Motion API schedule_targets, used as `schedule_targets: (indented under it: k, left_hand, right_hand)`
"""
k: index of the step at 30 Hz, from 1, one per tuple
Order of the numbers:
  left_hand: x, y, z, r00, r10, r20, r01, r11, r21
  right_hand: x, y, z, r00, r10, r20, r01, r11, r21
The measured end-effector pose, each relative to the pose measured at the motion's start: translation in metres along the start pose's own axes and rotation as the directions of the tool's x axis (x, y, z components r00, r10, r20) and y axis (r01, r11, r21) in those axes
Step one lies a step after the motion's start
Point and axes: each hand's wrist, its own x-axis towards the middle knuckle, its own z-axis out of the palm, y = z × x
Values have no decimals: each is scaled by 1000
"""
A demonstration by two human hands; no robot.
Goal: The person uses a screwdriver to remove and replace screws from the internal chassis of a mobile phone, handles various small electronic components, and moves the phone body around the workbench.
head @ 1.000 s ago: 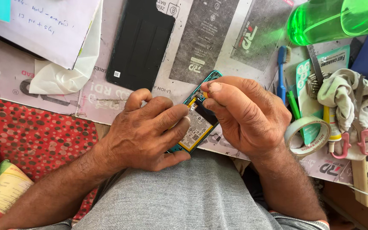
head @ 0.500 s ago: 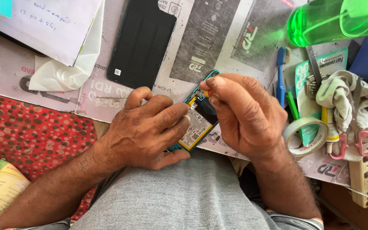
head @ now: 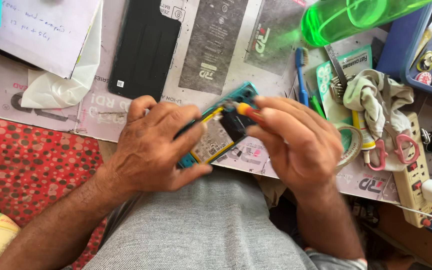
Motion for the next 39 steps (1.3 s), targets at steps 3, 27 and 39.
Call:
schedule_targets:
  k: [3,27,39]
  left_hand:
    - [4,5,3,998,-53,45,50,996,75]
    - [60,40,11,897,-381,225,333,916,224]
    - [71,42,12,789,-514,337,503,855,126]
  right_hand:
    - [-20,1,-1,994,96,-56,-94,995,37]
    - [-54,22,3,967,196,-163,-236,929,-286]
    - [-50,6,5,976,217,-28,-216,941,-259]
